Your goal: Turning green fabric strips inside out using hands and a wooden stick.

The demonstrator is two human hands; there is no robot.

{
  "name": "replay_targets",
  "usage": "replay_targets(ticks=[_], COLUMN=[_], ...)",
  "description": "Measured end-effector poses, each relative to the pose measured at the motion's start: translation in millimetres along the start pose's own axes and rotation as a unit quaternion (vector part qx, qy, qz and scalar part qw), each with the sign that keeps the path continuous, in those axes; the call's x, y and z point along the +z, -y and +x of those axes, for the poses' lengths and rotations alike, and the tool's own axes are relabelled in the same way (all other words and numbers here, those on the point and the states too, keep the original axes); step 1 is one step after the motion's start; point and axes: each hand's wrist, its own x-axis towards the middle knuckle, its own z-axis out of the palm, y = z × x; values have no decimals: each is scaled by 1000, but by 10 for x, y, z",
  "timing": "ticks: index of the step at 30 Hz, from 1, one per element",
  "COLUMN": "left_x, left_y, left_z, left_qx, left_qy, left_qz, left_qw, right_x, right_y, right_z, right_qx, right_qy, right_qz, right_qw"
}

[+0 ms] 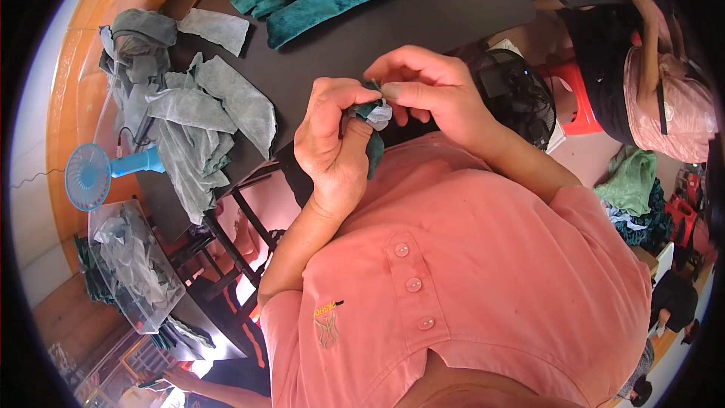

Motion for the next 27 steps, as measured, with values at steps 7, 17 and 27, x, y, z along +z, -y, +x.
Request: replay_targets(ticks=[7,17,27], left_x=[-2,-72,-12], left_y=[-32,-128,-127], left_z=[-46,65,142], left_qx=[-84,-51,-67], left_qy=[-23,-49,-74], left_qz=[-67,-87,-44], left_qw=[994,994,994], right_x=[-18,-33,-35], right_y=[-74,-40,54], right_z=[18,232,311], right_qx=[-54,53,-74], right_qy=[15,113,70], right_qz=[-10,144,11], right_qw=[998,982,995])
